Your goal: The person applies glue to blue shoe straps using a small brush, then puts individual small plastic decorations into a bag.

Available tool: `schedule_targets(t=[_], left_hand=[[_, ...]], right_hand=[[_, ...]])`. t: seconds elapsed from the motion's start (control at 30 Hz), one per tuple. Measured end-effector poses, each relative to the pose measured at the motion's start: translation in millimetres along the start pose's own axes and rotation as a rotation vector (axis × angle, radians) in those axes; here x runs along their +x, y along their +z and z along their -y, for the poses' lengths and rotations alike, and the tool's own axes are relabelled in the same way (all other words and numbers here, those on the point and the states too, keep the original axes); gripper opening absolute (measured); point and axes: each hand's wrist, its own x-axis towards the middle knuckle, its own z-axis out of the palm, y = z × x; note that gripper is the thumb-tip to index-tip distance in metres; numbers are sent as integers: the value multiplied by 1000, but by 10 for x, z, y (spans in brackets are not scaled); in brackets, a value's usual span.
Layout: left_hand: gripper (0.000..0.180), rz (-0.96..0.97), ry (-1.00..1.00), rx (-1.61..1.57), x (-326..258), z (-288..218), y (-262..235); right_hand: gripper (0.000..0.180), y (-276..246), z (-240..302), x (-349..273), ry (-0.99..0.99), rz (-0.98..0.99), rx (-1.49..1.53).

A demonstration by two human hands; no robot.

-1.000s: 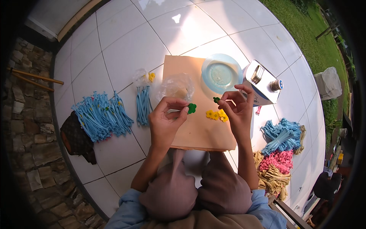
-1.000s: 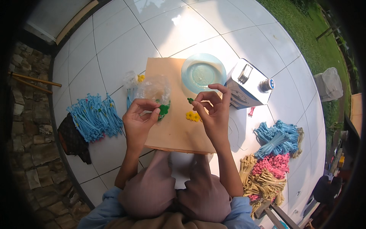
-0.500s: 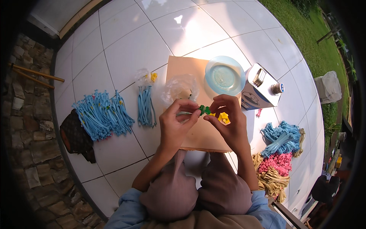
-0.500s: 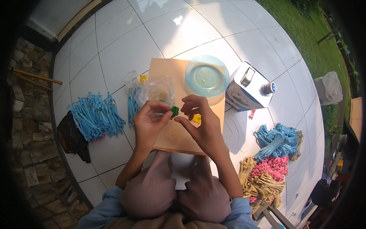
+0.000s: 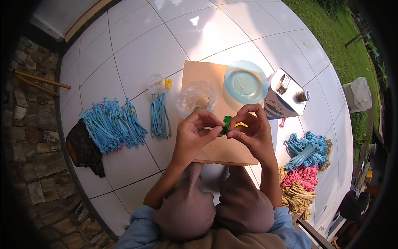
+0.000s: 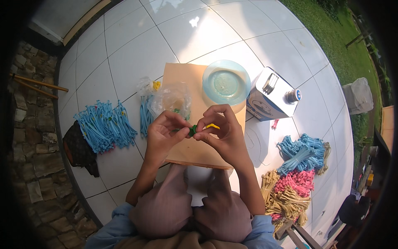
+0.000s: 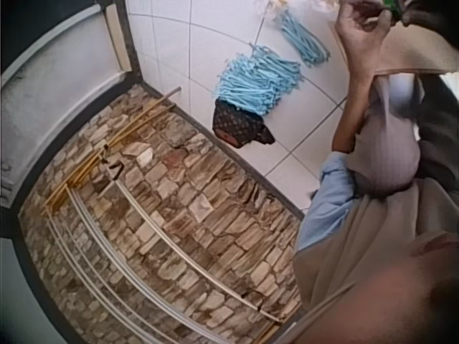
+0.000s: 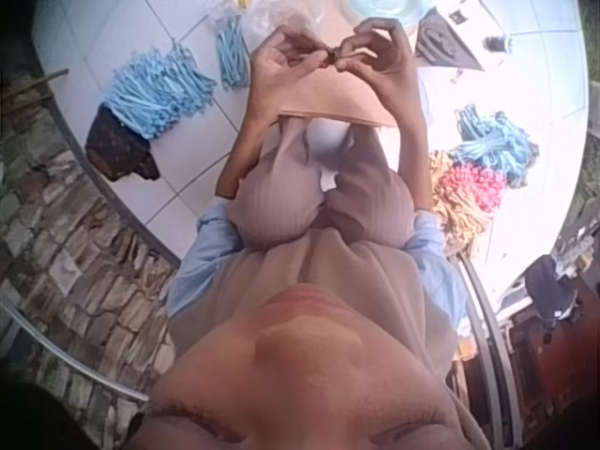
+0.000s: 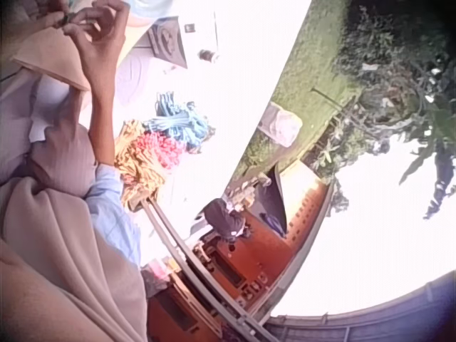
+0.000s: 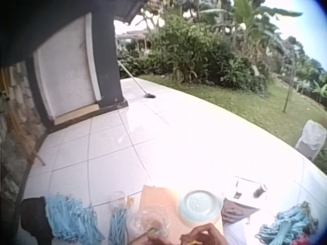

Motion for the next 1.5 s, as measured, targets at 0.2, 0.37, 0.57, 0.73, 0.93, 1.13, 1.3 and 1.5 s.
schedule_targets(t=[0.2,0.37,0.57,0.73,0.93,1.13,1.3,1.5], left_hand=[[26,59,406,923,46,122,97],[18,50,447,1240,84,329,250],[17,0,463,1241,58,266,246],[15,-204,421,930,-42,-251,59],[18,-227,66,800,227,-137,-519],[38,-197,0,840,47,6,-460],[49,-234,124,902,31,142,-449],[48,-214,69,837,36,114,-428]], right_hand=[[33,-108,22,37,-101,-294,-284],[28,-84,-254,61,-128,-215,-917],[25,-96,-196,36,21,-132,-848],[22,-55,182,123,-145,-289,-741],[24,375,116,567,-269,116,-691],[31,439,-237,505,-233,142,-914],[38,484,-375,446,-261,94,-1015],[39,462,-415,494,-242,130,-1037]])
